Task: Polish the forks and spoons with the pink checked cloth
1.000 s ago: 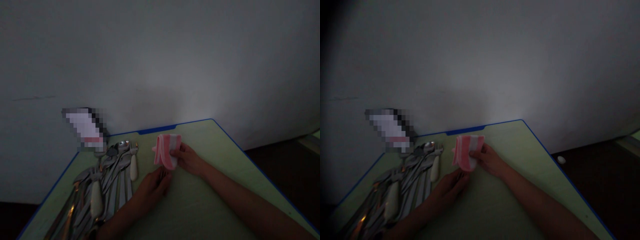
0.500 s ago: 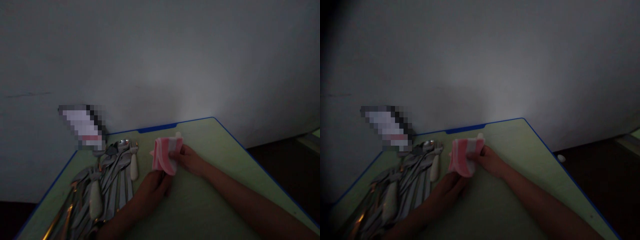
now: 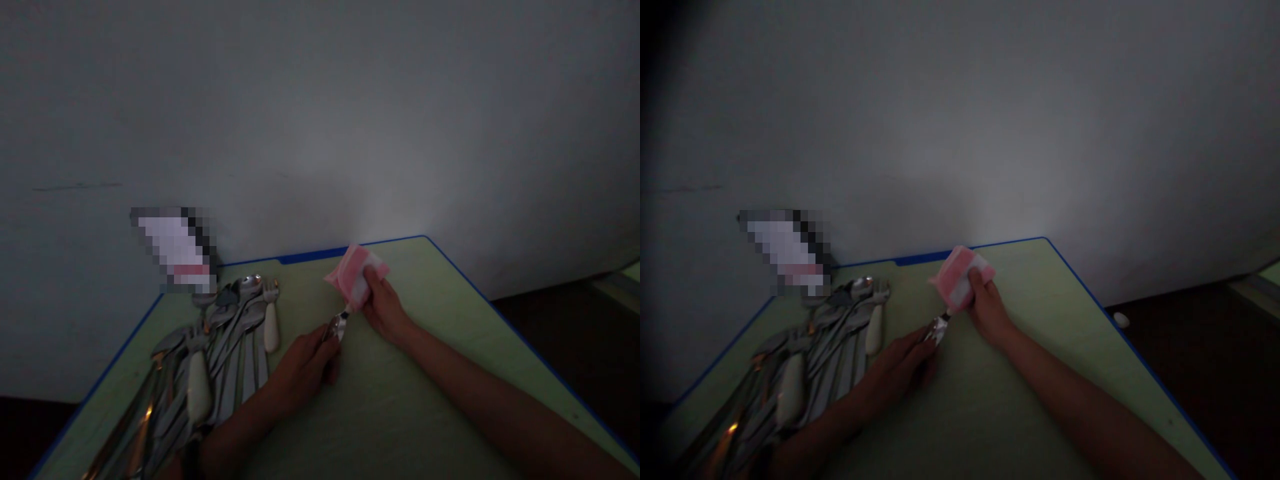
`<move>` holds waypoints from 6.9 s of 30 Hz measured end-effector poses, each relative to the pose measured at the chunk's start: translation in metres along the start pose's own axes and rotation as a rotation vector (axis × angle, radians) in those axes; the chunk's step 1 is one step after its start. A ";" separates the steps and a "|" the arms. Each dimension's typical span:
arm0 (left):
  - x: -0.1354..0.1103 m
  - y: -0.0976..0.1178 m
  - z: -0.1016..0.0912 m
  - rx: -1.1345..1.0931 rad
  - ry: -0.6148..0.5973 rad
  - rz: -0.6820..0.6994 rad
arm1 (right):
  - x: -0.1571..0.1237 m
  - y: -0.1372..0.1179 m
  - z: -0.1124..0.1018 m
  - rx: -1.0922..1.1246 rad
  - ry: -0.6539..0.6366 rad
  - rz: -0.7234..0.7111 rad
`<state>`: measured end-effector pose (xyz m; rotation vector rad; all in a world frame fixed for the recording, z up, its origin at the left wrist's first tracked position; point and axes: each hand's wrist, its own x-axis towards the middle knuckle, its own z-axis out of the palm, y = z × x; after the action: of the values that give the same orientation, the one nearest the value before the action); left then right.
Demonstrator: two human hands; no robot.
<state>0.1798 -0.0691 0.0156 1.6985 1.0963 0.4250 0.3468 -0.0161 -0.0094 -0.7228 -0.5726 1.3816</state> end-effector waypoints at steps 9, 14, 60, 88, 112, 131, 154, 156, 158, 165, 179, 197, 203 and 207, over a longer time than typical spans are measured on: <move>-0.002 -0.001 0.001 -0.049 0.015 0.004 | 0.001 0.003 -0.010 -0.217 -0.164 -0.026; -0.002 0.002 0.000 -0.038 0.006 0.003 | -0.005 -0.005 -0.007 -0.463 -0.216 -0.071; 0.004 -0.006 0.007 -0.401 0.174 0.194 | -0.012 -0.003 -0.002 -0.522 -0.004 -0.139; 0.003 0.000 0.002 -0.412 0.475 0.119 | -0.017 -0.006 0.001 -0.554 -0.107 -0.030; 0.011 -0.005 -0.001 -0.797 0.414 -0.140 | -0.001 -0.006 0.001 0.091 0.038 0.138; 0.007 0.000 0.001 -0.639 0.332 -0.059 | 0.001 -0.007 -0.005 0.089 -0.019 0.174; 0.005 0.006 0.007 -0.689 0.351 0.019 | 0.005 -0.009 -0.010 0.056 0.018 0.343; 0.003 0.010 0.008 -0.615 0.392 0.056 | 0.006 -0.007 -0.011 0.055 -0.009 0.272; 0.001 0.012 0.008 -0.573 0.390 0.079 | 0.006 -0.006 -0.011 0.092 -0.053 0.233; 0.001 0.004 0.003 -0.527 0.418 0.051 | 0.002 -0.009 -0.008 0.063 -0.101 0.240; -0.001 0.004 0.005 -0.096 0.254 0.116 | -0.006 -0.026 -0.005 0.234 -0.293 0.408; 0.002 0.000 0.003 -0.001 0.286 0.138 | -0.016 -0.014 -0.009 -0.060 -0.562 0.280; 0.001 0.000 0.003 0.026 0.284 0.164 | -0.014 -0.009 -0.010 -0.147 -0.572 0.228; -0.001 0.000 0.004 0.022 0.273 0.138 | -0.016 -0.008 -0.008 -0.127 -0.526 0.228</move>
<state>0.1822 -0.0724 0.0145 1.7782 1.1840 0.7521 0.3565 -0.0328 -0.0077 -0.5320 -1.0219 1.7745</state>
